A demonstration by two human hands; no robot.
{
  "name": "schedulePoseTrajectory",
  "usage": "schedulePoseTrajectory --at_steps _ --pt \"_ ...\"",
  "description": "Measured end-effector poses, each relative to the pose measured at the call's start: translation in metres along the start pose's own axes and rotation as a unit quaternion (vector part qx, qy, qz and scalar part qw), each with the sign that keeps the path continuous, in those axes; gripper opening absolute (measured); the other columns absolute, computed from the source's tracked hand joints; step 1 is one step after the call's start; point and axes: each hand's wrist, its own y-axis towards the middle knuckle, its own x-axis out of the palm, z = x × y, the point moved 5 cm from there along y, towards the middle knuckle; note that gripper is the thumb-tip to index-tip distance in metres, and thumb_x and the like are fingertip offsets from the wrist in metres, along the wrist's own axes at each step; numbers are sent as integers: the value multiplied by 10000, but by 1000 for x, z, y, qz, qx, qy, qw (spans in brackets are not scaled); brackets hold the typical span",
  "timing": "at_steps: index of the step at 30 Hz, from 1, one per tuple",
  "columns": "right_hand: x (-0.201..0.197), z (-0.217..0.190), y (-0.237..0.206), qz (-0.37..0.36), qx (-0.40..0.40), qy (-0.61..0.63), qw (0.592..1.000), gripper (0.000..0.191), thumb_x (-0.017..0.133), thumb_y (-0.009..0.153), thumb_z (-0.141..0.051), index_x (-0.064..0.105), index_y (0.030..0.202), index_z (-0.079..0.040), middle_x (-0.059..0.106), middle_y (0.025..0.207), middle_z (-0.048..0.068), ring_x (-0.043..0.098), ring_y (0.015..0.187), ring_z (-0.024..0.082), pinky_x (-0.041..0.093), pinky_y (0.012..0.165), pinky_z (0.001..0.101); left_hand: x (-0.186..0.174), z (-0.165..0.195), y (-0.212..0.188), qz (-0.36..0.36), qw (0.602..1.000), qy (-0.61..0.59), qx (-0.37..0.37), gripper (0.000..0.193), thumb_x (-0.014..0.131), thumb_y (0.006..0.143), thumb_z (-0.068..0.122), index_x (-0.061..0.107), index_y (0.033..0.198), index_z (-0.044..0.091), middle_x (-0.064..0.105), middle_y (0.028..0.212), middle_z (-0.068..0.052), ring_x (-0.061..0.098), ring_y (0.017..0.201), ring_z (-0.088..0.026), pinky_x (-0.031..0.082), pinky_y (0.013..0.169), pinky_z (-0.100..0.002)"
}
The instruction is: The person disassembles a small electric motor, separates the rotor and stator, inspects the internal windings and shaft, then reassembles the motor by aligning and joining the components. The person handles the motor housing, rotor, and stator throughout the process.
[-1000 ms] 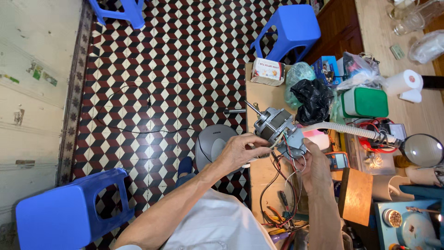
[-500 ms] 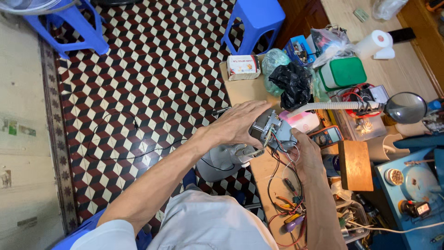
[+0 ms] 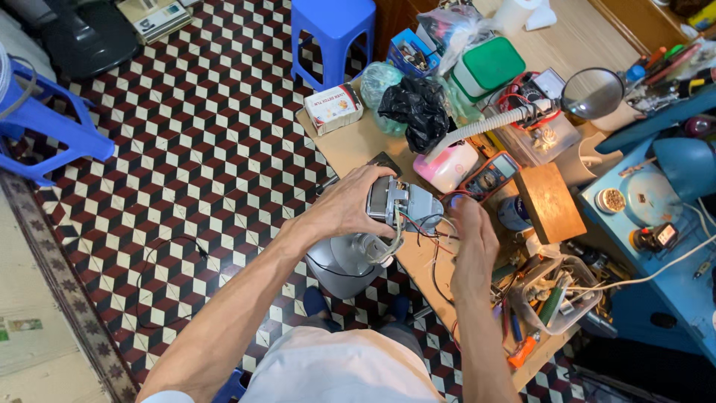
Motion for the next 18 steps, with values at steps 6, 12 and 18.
schedulePoseTrajectory --at_steps 6,12,18 --pt "7 29 -92 54 13 -109 992 323 609 990 -277 667 1127 10 715 1025 68 673 950 144 534 874 267 6 1 2 -8 1000 3 -4 957 914 544 407 509 1362 118 590 1307 -133 557 1273 -316 451 1052 -433" --pt "49 65 -77 -48 52 -77 995 224 705 981 -190 755 1083 3 637 825 60 546 762 111 463 703 277 16 5 -1 -15 1000 21 -2 947 916 549 384 523 1358 88 592 1303 -141 560 1275 -312 453 1057 -425" --pt "26 58 -63 -30 53 -16 998 262 663 964 -189 754 1133 -11 786 927 24 688 830 68 541 759 222 19 5 -1 -11 1000 20 12 968 930 544 373 513 1366 77 588 1317 -135 556 1273 -311 452 1043 -424"
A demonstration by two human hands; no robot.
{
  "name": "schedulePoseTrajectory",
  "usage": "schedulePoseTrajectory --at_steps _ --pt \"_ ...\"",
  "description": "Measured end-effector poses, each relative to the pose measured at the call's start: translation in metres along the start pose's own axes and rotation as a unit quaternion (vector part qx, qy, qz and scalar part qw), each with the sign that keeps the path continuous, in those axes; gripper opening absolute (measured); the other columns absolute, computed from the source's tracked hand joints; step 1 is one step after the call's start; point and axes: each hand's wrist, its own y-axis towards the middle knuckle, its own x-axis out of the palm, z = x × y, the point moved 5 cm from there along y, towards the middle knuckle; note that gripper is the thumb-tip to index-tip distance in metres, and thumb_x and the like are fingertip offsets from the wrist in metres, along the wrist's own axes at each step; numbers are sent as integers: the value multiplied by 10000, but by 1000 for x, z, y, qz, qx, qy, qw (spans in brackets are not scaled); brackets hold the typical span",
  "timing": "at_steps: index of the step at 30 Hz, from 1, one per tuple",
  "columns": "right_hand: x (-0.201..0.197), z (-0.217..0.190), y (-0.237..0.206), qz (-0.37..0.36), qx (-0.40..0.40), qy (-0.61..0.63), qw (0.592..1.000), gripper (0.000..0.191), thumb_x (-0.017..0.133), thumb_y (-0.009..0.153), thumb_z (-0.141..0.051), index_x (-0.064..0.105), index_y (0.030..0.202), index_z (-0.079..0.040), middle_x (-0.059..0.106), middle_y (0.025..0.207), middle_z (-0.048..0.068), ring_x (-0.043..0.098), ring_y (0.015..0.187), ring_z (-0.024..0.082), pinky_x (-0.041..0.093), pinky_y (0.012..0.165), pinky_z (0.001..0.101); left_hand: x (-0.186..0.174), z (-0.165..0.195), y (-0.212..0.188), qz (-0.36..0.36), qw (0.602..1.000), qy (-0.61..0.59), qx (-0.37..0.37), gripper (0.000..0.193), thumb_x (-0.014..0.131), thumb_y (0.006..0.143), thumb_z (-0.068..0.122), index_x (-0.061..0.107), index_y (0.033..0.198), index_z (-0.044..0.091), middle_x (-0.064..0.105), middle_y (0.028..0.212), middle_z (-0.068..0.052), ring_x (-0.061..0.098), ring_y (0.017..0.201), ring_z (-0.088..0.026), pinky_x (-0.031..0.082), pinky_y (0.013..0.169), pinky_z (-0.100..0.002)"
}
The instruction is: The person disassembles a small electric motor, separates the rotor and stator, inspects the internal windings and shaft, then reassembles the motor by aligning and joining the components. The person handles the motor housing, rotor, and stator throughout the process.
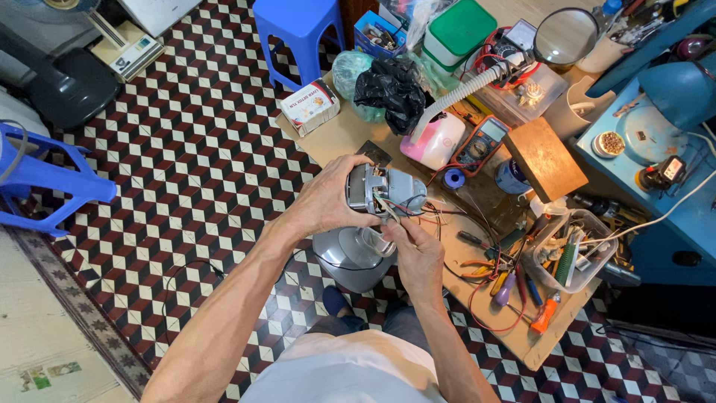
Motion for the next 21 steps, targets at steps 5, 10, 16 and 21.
schedulePoseTrajectory --at_steps 5,10,16,21 --pt "-1 7 8 -66 64 84 992 296 699 932 -177 749 1170 -10 781 952 64 708 840 122 553 727 263 -4 -1 1 -6 1000 -10 -14 941 920 549 390 529 1351 96 610 1295 -114 582 1264 -291 468 1038 -415" --pt "-2 17 19 -133 51 143 979 324 729 927 -163 729 1212 -10 775 992 81 673 824 149 534 721 275 -6 3 4 -39 999 -13 -9 978 934 518 437 533 1347 109 606 1304 -114 578 1270 -293 468 1039 -414" --pt "2 32 28 -177 66 175 966 272 734 907 -156 717 1138 -14 778 958 95 729 786 187 519 615 300 -7 11 12 -85 995 32 37 1005 924 534 419 513 1391 92 589 1305 -150 554 1267 -332 448 1044 -438" --pt "4 30 23 -161 38 171 971 267 729 926 -162 721 1136 2 776 939 110 735 768 190 515 581 288 -5 19 16 -108 993 45 18 929 888 567 444 524 1333 63 602 1251 -158 581 1221 -324 476 1005 -425"
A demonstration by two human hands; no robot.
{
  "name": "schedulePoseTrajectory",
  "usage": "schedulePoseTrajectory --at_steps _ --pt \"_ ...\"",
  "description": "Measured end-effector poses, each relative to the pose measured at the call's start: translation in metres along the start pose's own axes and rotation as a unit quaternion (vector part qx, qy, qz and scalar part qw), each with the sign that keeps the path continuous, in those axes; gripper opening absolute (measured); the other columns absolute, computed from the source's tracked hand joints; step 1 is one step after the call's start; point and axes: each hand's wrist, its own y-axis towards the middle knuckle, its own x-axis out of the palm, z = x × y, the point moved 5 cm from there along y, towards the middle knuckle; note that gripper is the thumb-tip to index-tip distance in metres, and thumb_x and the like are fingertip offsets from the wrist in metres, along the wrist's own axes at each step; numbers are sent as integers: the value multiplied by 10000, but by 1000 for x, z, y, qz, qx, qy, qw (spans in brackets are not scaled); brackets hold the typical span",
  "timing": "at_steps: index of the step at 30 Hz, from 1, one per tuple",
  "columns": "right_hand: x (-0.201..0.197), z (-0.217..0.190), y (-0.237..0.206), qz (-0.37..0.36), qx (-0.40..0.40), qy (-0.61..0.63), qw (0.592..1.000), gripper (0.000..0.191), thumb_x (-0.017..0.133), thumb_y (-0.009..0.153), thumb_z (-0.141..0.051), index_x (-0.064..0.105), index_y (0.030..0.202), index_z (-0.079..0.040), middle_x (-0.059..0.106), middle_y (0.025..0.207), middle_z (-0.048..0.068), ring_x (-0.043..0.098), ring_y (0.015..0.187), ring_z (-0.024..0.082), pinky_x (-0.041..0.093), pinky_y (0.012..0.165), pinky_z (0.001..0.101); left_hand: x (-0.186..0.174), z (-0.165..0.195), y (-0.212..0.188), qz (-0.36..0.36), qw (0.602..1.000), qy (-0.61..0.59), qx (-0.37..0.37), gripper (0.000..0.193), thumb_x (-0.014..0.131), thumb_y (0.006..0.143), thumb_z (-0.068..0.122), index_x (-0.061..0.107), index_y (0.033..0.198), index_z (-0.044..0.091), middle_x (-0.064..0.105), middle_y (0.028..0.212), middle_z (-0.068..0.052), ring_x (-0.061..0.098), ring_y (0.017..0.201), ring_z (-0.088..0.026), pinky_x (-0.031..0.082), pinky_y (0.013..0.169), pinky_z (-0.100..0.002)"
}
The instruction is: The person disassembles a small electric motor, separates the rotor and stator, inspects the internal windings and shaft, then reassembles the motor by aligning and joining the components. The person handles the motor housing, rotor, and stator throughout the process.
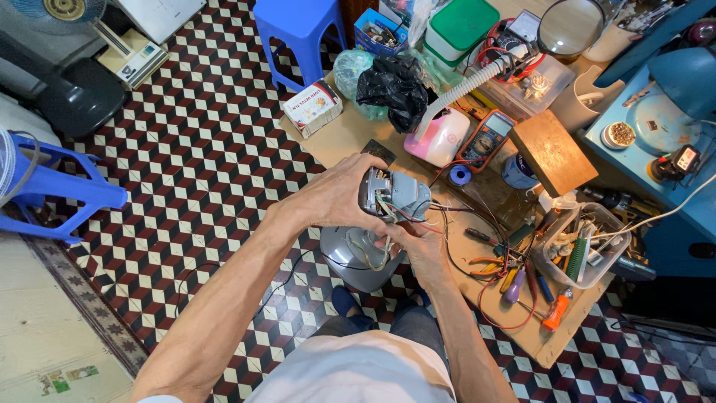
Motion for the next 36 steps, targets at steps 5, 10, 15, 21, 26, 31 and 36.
schedulePoseTrajectory --at_steps 5,10,15,21,26,31,36 --pt "10 0 -3 16 7 3 1000 245 722 923 -169 712 1115 -17 776 917 119 729 758 178 522 572 281 3 7 0 17 999 13 -50 821 866 634 504 571 1271 78 642 1197 -130 600 1192 -298 484 980 -421" --pt "8 0 -13 24 -3 13 1000 251 708 939 -168 723 1132 -7 766 955 111 707 817 161 520 633 287 2 10 -1 19 1000 -2 -20 829 867 636 484 575 1301 85 629 1234 -127 608 1177 -290 479 979 -416" --pt "-1 15 -29 84 21 124 989 249 645 946 -179 707 1138 -35 770 994 73 721 883 144 552 730 296 7 6 0 -2 1000 -15 -15 825 876 646 462 583 1320 87 631 1251 -122 602 1211 -285 476 1013 -410" --pt "6 29 -31 83 -37 69 993 210 669 980 -160 711 1107 2 754 932 79 679 802 134 516 635 275 10 6 5 -14 999 -29 0 875 899 647 442 563 1372 87 617 1283 -124 581 1248 -273 461 1041 -404" --pt "-4 31 -31 159 -58 -46 984 256 666 1001 -179 745 1165 1 747 909 70 620 752 98 469 637 244 14 4 6 -24 999 -37 -31 836 892 624 446 597 1338 126 661 1262 -94 634 1203 -242 493 1021 -385" --pt "-3 29 -25 177 -96 -56 978 255 665 986 -167 713 1158 15 731 942 45 698 822 101 592 770 261 12 2 9 -37 999 -35 -15 875 905 596 400 567 1353 120 642 1267 -106 617 1212 -259 477 1024 -390" --pt "0 25 -24 178 -78 -80 978 260 655 992 -166 715 1173 11 743 930 43 696 815 102 579 761 247 7 5 11 -50 998 -13 28 964 929 543 427 538 1349 70 622 1255 -133 598 1219 -283 460 1030 -404"
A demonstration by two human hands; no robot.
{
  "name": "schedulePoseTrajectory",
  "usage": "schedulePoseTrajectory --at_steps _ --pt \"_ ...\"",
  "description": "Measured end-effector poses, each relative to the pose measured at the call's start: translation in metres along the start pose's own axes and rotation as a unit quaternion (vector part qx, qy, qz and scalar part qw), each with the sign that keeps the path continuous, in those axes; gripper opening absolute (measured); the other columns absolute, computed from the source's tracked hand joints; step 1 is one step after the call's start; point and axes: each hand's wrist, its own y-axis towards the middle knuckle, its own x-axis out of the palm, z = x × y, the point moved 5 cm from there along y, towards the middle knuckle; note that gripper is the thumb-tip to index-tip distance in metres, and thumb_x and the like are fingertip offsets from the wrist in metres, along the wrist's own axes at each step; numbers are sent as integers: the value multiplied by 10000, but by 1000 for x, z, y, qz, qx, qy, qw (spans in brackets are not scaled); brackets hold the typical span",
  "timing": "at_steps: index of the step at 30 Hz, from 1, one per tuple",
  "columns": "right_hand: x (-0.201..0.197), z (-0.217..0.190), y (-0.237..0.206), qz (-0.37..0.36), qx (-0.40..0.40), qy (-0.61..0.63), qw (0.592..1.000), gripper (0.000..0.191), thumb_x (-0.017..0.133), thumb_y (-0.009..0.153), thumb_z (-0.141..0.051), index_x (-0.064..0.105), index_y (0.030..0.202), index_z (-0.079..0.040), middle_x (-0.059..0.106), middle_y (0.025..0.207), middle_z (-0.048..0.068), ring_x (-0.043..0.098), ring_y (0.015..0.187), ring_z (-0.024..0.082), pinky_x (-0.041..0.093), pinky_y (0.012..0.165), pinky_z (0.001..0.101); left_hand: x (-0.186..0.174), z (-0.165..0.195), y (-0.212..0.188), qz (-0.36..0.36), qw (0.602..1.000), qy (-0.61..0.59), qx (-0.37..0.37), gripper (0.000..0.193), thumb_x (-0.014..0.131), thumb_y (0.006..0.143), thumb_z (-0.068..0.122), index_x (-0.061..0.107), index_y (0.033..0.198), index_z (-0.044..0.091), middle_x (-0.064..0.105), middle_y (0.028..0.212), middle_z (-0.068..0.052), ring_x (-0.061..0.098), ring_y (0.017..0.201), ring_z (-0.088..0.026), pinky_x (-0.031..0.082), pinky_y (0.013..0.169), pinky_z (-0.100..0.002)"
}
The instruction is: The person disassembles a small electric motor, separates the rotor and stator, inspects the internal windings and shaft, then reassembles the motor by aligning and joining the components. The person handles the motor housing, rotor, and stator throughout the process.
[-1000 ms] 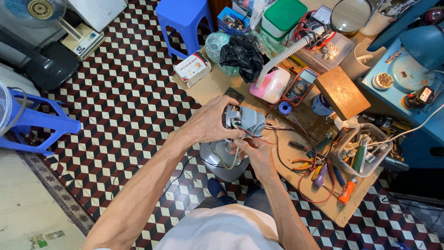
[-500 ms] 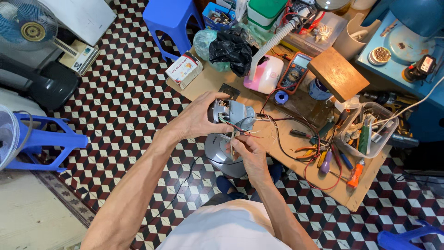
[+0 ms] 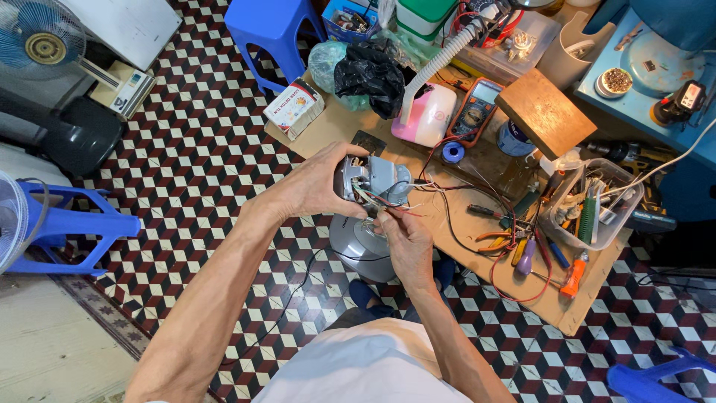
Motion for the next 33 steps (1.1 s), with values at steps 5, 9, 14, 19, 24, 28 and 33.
schedulePoseTrajectory --at_steps 5,9,14,19,24,28,33 --pt "1 -7 -3 -10 21 -6 1000 249 660 1001 -183 751 1132 9 728 878 26 633 759 82 491 639 227 3 6 2 16 997 58 -51 944 937 518 515 579 1266 65 644 1189 -131 609 1178 -286 468 1005 -419" --pt "2 -10 -2 -11 17 -16 1000 240 654 988 -193 762 1080 1 720 858 10 673 764 67 468 598 219 3 11 -1 56 995 69 -45 855 900 570 501 599 1244 70 659 1154 -118 628 1135 -286 482 965 -427" --pt "2 -5 1 -18 19 2 1000 250 649 1002 -185 756 1135 -3 722 877 21 657 770 79 480 637 221 5 8 0 86 993 77 -18 808 878 572 457 616 1232 70 664 1120 -119 626 1102 -295 471 960 -434" --pt "4 3 -2 -17 23 34 999 252 651 983 -165 713 1166 -3 745 928 29 695 821 98 528 694 244 7 0 -1 79 995 56 -24 820 857 567 461 610 1244 69 655 1163 -119 613 1137 -298 472 965 -430" --pt "7 16 -14 -17 31 6 999 230 677 971 -168 726 1098 17 751 939 44 696 849 101 579 759 264 4 -2 -4 88 994 53 -31 837 860 558 468 611 1251 69 653 1181 -120 611 1156 -295 472 980 -426" --pt "12 30 -17 -17 53 5 998 254 706 957 -167 749 1129 14 750 945 54 669 841 100 540 794 264 3 -4 -5 92 994 48 -31 850 863 552 473 606 1251 66 647 1182 -122 612 1155 -295 479 975 -425" --pt "18 45 -17 -14 74 -11 997 270 708 940 -186 747 1124 8 761 977 42 686 864 103 566 825 275 4 -6 -9 92 994 42 -33 848 862 551 473 606 1251 69 645 1184 -115 620 1149 -286 490 962 -420"
